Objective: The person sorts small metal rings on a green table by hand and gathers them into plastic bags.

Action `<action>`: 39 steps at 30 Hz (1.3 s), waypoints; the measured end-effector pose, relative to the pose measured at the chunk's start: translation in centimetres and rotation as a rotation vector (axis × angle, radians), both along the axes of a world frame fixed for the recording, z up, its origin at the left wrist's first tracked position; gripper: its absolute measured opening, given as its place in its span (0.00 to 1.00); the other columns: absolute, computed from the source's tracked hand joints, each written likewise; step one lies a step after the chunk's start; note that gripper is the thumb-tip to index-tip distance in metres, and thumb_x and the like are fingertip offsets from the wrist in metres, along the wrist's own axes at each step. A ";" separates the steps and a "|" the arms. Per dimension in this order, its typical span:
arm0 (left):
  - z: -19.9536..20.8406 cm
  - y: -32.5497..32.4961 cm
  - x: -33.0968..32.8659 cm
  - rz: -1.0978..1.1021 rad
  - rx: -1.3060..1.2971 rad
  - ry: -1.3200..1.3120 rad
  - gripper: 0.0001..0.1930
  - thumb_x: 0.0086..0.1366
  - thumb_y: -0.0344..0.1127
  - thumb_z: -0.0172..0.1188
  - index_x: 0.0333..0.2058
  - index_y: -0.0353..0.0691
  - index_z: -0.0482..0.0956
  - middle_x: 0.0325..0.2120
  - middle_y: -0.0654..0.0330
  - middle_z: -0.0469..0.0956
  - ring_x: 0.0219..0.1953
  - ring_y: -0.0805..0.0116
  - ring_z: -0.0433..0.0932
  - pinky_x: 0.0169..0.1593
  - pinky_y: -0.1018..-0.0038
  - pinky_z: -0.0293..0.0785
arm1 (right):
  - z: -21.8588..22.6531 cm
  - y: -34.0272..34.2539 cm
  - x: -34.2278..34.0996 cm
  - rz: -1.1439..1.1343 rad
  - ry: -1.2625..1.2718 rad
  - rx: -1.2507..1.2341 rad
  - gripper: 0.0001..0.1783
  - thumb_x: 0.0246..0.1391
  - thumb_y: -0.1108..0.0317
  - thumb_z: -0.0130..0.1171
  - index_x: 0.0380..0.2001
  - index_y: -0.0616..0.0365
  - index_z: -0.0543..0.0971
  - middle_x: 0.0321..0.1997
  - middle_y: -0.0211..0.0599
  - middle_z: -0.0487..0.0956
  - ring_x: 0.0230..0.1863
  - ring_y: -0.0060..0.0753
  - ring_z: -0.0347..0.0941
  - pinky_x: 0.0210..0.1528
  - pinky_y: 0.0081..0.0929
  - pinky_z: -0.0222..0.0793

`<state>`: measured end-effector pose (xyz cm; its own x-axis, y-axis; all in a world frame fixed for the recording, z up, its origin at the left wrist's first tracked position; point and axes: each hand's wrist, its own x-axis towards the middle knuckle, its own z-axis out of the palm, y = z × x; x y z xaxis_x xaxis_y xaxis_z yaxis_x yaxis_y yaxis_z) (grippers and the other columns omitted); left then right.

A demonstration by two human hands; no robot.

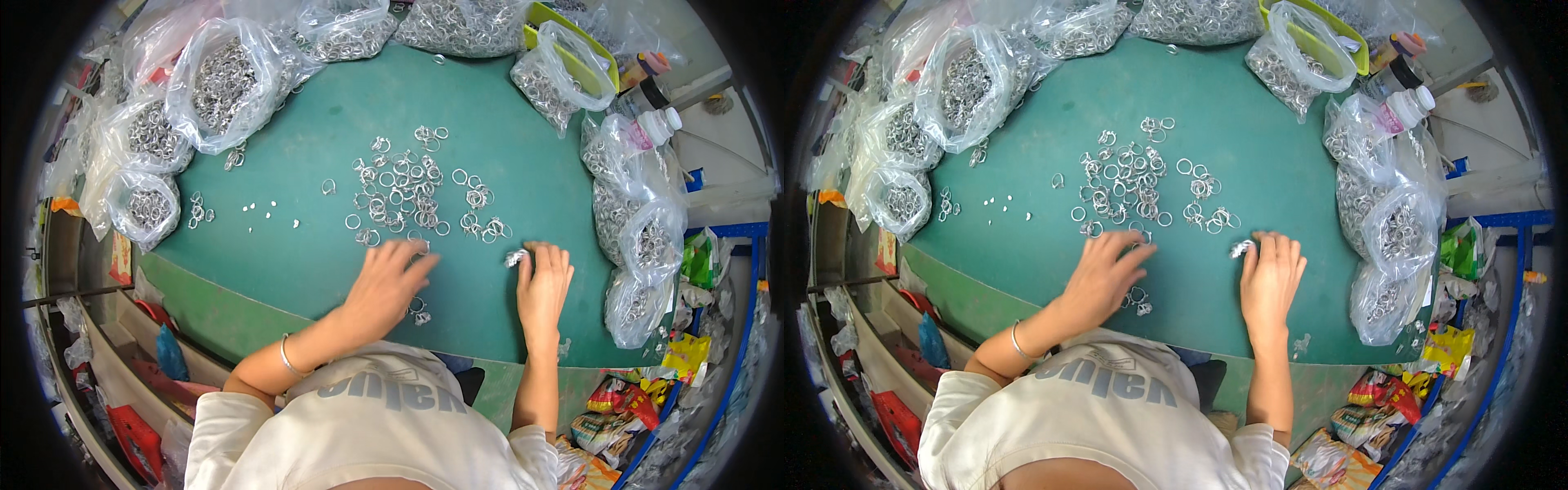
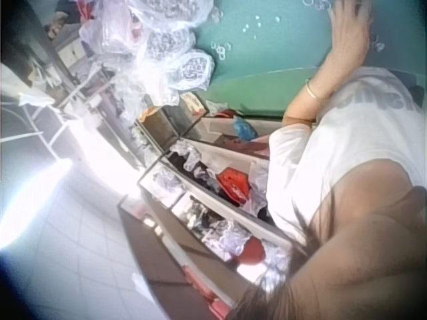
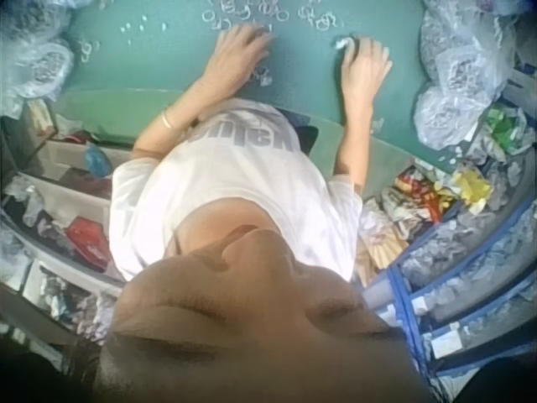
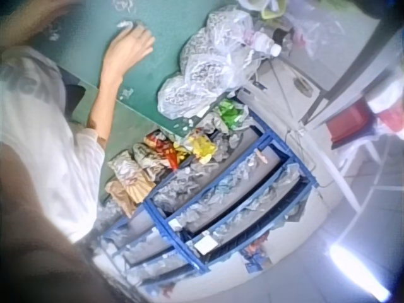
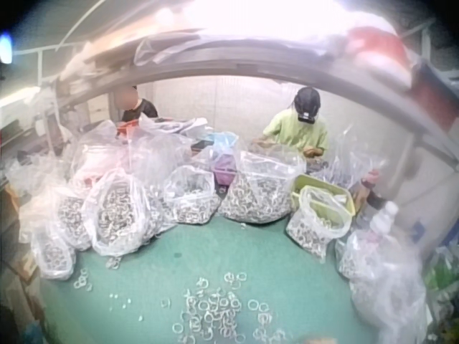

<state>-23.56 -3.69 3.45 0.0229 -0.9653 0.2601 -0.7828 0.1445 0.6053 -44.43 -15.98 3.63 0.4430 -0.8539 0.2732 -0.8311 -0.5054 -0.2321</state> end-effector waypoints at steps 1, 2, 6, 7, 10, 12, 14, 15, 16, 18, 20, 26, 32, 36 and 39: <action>-0.2 -0.6 0.3 -0.004 0.009 -0.058 0.18 0.52 0.27 0.62 0.44 0.41 0.75 0.43 0.56 0.70 0.47 0.58 0.67 0.45 0.64 0.61 | 0.3 0.1 0.6 0.025 -0.045 -0.022 0.08 0.48 0.74 0.58 0.34 0.57 0.76 0.38 0.39 0.74 0.42 0.42 0.67 0.44 0.36 0.59; -0.5 -1.1 0.6 -0.003 0.017 -0.115 0.17 0.53 0.27 0.62 0.44 0.41 0.75 0.43 0.57 0.69 0.46 0.58 0.67 0.45 0.64 0.61 | 1.0 0.2 1.4 0.055 -0.090 -0.046 0.08 0.47 0.74 0.58 0.34 0.57 0.76 0.39 0.38 0.73 0.42 0.41 0.67 0.44 0.37 0.59; -1.5 -2.1 1.7 0.026 0.020 -0.195 0.13 0.53 0.26 0.61 0.40 0.40 0.75 0.42 0.57 0.69 0.45 0.58 0.67 0.45 0.65 0.61 | 0.3 0.7 5.0 0.224 -0.068 -0.010 0.09 0.44 0.70 0.63 0.31 0.57 0.77 0.38 0.37 0.72 0.43 0.39 0.66 0.45 0.37 0.57; -1.5 -2.2 1.9 0.049 0.018 -0.204 0.13 0.54 0.26 0.60 0.40 0.39 0.74 0.42 0.57 0.69 0.45 0.58 0.67 0.45 0.65 0.61 | -0.6 0.6 5.4 0.210 -0.011 0.002 0.09 0.44 0.69 0.64 0.31 0.58 0.77 0.38 0.37 0.72 0.43 0.39 0.65 0.45 0.37 0.56; -0.9 -1.8 3.0 0.064 0.018 -0.164 0.13 0.54 0.23 0.57 0.40 0.39 0.74 0.42 0.56 0.70 0.44 0.57 0.67 0.45 0.65 0.61 | -1.5 0.5 5.7 0.151 0.000 -0.072 0.10 0.44 0.68 0.64 0.31 0.59 0.77 0.37 0.36 0.72 0.43 0.38 0.65 0.46 0.36 0.56; -0.9 -1.5 3.4 0.059 0.042 -0.106 0.16 0.54 0.21 0.55 0.43 0.39 0.72 0.41 0.55 0.70 0.44 0.56 0.67 0.46 0.65 0.62 | -1.4 0.4 5.7 0.147 -0.009 -0.051 0.10 0.44 0.69 0.63 0.31 0.59 0.77 0.37 0.36 0.72 0.43 0.37 0.65 0.46 0.36 0.55; -0.7 -1.4 3.3 0.052 0.049 -0.054 0.19 0.54 0.19 0.54 0.46 0.38 0.71 0.42 0.54 0.70 0.44 0.55 0.67 0.47 0.65 0.62 | -1.5 0.2 5.6 0.152 -0.004 -0.038 0.09 0.45 0.69 0.63 0.31 0.59 0.77 0.37 0.36 0.72 0.43 0.37 0.65 0.46 0.37 0.55; -0.5 -1.5 3.0 0.049 0.044 -0.035 0.21 0.53 0.18 0.53 0.48 0.38 0.70 0.42 0.54 0.69 0.44 0.55 0.67 0.47 0.64 0.62 | -1.7 0.2 5.5 0.162 0.002 -0.036 0.09 0.45 0.70 0.63 0.30 0.59 0.77 0.37 0.36 0.72 0.43 0.38 0.65 0.46 0.37 0.55; -0.2 -1.7 2.9 0.047 0.037 -0.016 0.23 0.53 0.18 0.52 0.50 0.38 0.69 0.42 0.54 0.69 0.44 0.54 0.67 0.48 0.64 0.63 | -1.6 0.0 5.5 0.173 0.009 -0.035 0.08 0.45 0.70 0.62 0.30 0.59 0.76 0.36 0.36 0.72 0.42 0.38 0.65 0.47 0.37 0.55; 0.1 -1.5 2.8 0.066 0.022 0.013 0.25 0.52 0.17 0.52 0.51 0.38 0.68 0.43 0.53 0.69 0.44 0.53 0.67 0.48 0.64 0.63 | -1.1 0.2 5.0 0.171 -0.075 -0.063 0.07 0.45 0.71 0.62 0.29 0.59 0.75 0.34 0.37 0.72 0.41 0.39 0.66 0.46 0.37 0.56; 0.2 -1.7 2.9 0.099 -0.002 0.043 0.26 0.51 0.16 0.51 0.52 0.38 0.68 0.43 0.52 0.69 0.44 0.52 0.68 0.48 0.64 0.64 | -0.5 0.0 4.1 0.165 -0.107 -0.073 0.06 0.45 0.73 0.61 0.28 0.59 0.75 0.32 0.37 0.73 0.39 0.39 0.67 0.45 0.37 0.56; -0.3 -1.8 4.0 0.074 0.031 0.136 0.19 0.51 0.17 0.51 0.44 0.34 0.73 0.43 0.52 0.69 0.45 0.52 0.68 0.48 0.63 0.66 | 5.1 -2.1 3.8 0.186 -0.329 -0.056 0.10 0.42 0.84 0.60 0.29 0.60 0.74 0.31 0.40 0.76 0.35 0.41 0.72 0.40 0.34 0.62; -0.8 -2.0 4.4 0.058 0.004 0.159 0.18 0.52 0.17 0.52 0.43 0.36 0.74 0.41 0.51 0.71 0.44 0.51 0.71 0.47 0.63 0.69 | 14.7 -15.4 11.9 0.277 -0.613 -0.573 0.07 0.46 0.81 0.59 0.31 0.63 0.76 0.32 0.40 0.78 0.33 0.41 0.73 0.37 0.33 0.69; -0.4 -2.0 5.0 0.018 -0.002 0.159 0.18 0.52 0.17 0.53 0.44 0.36 0.75 0.42 0.52 0.72 0.44 0.52 0.71 0.48 0.63 0.69 | 21.3 -29.8 20.2 0.238 -0.708 -0.682 0.08 0.49 0.72 0.58 0.33 0.63 0.79 0.32 0.48 0.79 0.36 0.53 0.74 0.41 0.40 0.68; -0.5 -2.5 5.4 0.010 0.021 0.187 0.19 0.52 0.18 0.51 0.43 0.36 0.75 0.42 0.53 0.72 0.43 0.53 0.70 0.48 0.64 0.67 | 20.8 -35.2 22.1 0.090 -0.520 -0.455 0.11 0.51 0.66 0.57 0.36 0.59 0.81 0.37 0.50 0.79 0.41 0.54 0.75 0.43 0.38 0.69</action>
